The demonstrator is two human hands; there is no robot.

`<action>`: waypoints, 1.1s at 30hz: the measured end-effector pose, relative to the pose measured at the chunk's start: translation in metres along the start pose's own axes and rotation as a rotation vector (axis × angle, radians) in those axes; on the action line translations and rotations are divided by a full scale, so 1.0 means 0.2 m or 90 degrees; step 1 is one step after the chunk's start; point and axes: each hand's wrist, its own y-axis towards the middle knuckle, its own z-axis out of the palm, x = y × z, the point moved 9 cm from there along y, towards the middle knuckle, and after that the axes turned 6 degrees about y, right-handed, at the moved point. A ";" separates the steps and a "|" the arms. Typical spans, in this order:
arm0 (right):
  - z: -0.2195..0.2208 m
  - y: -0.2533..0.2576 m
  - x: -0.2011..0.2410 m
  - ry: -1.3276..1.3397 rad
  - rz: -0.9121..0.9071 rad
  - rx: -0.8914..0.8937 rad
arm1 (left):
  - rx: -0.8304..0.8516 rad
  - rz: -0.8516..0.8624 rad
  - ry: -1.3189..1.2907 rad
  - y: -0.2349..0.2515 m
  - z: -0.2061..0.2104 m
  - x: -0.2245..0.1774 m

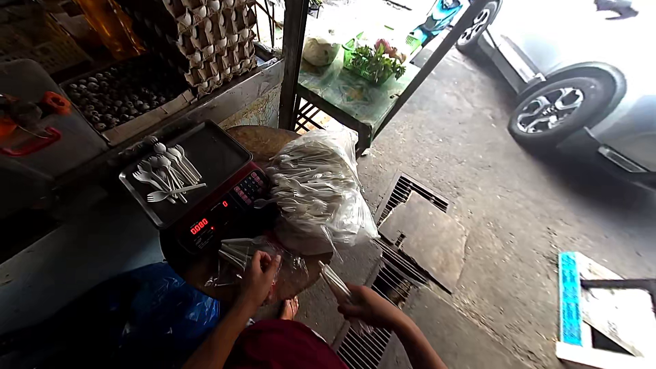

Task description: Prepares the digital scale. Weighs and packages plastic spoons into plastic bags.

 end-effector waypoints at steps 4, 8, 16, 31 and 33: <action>0.04 0.22 0.05 -0.081 0.017 0.081 | 0.014 0.042 0.193 0.00 0.18 -0.08; 0.17 0.39 0.23 -0.201 0.008 0.137 | 0.034 0.008 0.311 0.05 0.22 -0.01; 0.19 0.43 0.35 -0.001 0.017 0.180 | -0.267 0.244 0.172 -0.14 -0.06 0.00; 0.29 0.51 0.42 0.005 0.054 0.171 | -0.186 0.040 -0.349 0.01 -0.17 0.30; 0.26 0.52 0.41 -0.068 0.069 0.130 | -0.129 0.086 -0.227 0.01 -0.16 0.25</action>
